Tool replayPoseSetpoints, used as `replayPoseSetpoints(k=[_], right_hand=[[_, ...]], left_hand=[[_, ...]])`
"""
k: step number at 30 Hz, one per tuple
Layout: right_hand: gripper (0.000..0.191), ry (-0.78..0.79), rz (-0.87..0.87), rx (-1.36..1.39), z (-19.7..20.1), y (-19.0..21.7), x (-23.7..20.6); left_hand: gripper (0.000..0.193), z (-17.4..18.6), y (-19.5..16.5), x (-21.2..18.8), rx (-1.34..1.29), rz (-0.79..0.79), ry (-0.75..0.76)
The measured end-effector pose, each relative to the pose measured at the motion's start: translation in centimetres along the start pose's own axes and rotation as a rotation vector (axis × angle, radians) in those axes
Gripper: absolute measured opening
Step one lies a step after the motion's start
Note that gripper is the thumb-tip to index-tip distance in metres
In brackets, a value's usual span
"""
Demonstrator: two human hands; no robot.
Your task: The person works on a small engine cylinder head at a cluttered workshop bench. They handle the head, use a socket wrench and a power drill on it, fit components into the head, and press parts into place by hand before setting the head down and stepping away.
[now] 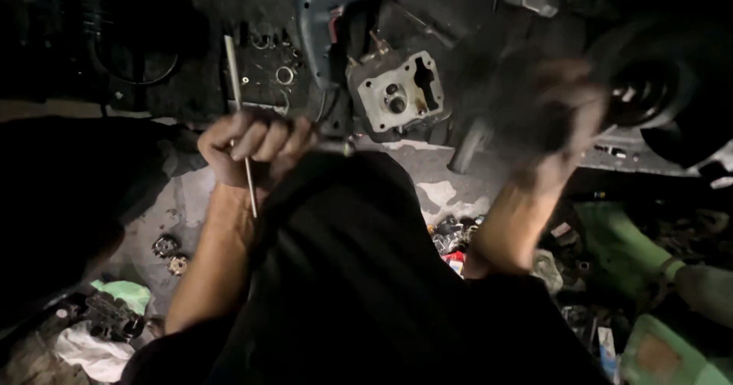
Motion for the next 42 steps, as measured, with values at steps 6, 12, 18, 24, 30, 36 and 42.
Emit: replayPoseSetpoints(k=[6,12,18,24,30,36,42], right_hand=[[0.089,1.335,-0.272,-0.046,-12.3,10.7,-7.8],[0.069,0.900,-0.224,0.426,-11.7,9.5,-7.0],[0.041,0.426,0.026,-0.375,-12.8,9.8,-16.5],[0.040,0.728,0.398,-1.048,-16.3,8.0,-26.4],[0.048,0.826,0.054,-1.040,-19.2,6.8,-28.6],[0.059,0.954,-0.673,0.277,-23.3,12.1,-25.8],[0.074,0.843,-0.346,0.249,-26.6,17.4,-24.4]], left_hand=[[0.049,-5.9,-1.5,1.5,0.244,0.379,0.654],[0.050,-6.9,-5.7,-1.0,0.171,0.791,1.027],[0.046,-6.1,-6.9,-5.4,-0.019,0.508,0.850],[0.043,-7.1,-7.2,-4.8,-0.314,0.591,1.450],[0.042,-4.2,-9.8,-10.4,-0.117,0.639,1.019],[0.043,-5.2,-11.4,-12.4,0.017,0.661,0.992],[0.041,-4.8,-12.2,-15.4,0.016,0.705,1.005]])
Point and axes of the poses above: each hand's wrist, its own x-axis towards the middle knuckle, its own z-axis out of the back of the hand, y = z × x, the point moved 1 cm from there along x, towards the middle knuckle, and after that the axes turned 15 degrees about -x, right-handed, at the moved point
